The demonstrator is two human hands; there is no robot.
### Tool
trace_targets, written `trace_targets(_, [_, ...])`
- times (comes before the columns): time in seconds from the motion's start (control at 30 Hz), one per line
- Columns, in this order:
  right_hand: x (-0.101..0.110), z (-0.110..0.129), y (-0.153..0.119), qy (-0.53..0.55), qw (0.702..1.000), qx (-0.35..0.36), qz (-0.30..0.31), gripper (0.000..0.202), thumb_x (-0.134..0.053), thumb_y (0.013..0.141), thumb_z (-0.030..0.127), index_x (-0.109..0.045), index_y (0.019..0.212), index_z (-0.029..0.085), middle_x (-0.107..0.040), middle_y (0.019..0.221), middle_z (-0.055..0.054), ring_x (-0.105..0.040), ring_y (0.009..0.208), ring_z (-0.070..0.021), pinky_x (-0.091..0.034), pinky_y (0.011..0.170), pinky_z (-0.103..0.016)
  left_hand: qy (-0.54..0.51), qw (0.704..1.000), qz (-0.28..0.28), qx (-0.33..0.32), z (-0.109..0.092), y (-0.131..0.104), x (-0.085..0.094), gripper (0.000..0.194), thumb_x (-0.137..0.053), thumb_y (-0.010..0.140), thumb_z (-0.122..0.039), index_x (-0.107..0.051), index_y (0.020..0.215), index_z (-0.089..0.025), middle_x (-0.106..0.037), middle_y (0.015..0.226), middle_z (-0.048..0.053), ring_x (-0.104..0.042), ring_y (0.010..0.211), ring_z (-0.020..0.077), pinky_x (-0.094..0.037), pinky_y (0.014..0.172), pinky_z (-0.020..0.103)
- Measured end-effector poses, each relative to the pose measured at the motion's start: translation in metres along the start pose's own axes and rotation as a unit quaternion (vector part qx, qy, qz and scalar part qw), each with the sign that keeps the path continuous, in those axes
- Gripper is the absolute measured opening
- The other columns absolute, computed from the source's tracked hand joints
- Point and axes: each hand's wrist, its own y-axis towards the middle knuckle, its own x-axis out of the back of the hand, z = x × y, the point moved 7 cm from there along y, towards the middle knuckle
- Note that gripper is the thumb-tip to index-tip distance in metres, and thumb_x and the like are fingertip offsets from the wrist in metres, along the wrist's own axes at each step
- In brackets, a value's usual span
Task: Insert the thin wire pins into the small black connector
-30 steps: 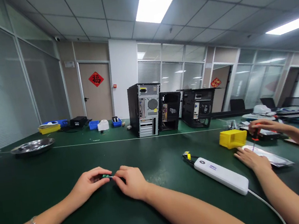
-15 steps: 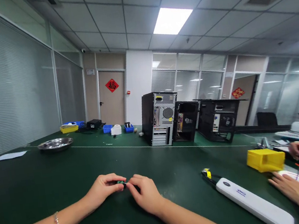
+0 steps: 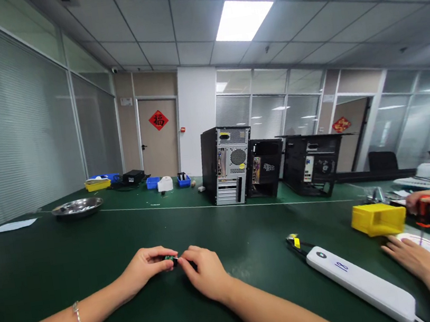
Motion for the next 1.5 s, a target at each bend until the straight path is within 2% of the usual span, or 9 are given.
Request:
trace_targets(0.5, [0.001,0.0013,0.0009,-0.037,0.999,0.006,-0.005,0.029,-0.04,0.097,0.03,-0.061,0.081,0.019,-0.057,0.074,0.0,-0.054,0.071,-0.0108,-0.036,0.065,-0.02,0.027,0.999,0.0,0.022,-0.002,-0.0013,0.0006,0.031,-0.076,0.065,-0.031,-0.075,0.092,-0.016,-0.072,0.08,0.003,-0.062,0.068,0.0154,-0.051,0.072,0.028])
trace_targets(0.87, [-0.0004,0.0027,0.0013,-0.053,0.999,-0.002,0.0,0.033,-0.039,0.097,0.034,-0.062,0.08,0.019,-0.058,0.073,0.0,-0.053,0.069,-0.0114,-0.035,0.064,-0.021,0.036,0.998,-0.016,0.039,-0.0055,-0.0031,0.0014,0.034,-0.077,0.062,-0.034,-0.076,0.091,-0.017,-0.073,0.078,0.003,-0.063,0.068,0.017,-0.051,0.071,0.029])
trace_targets(1.5, [-0.0006,0.004,0.0027,-0.045,0.999,-0.003,0.003,0.032,-0.04,0.097,0.034,-0.062,0.08,0.019,-0.06,0.073,0.0,-0.054,0.069,-0.0111,-0.036,0.065,-0.021,0.03,0.998,-0.016,0.053,-0.0063,-0.0048,0.0018,0.036,-0.076,0.062,-0.036,-0.075,0.092,-0.016,-0.073,0.074,0.003,-0.062,0.066,0.0164,-0.051,0.07,0.028])
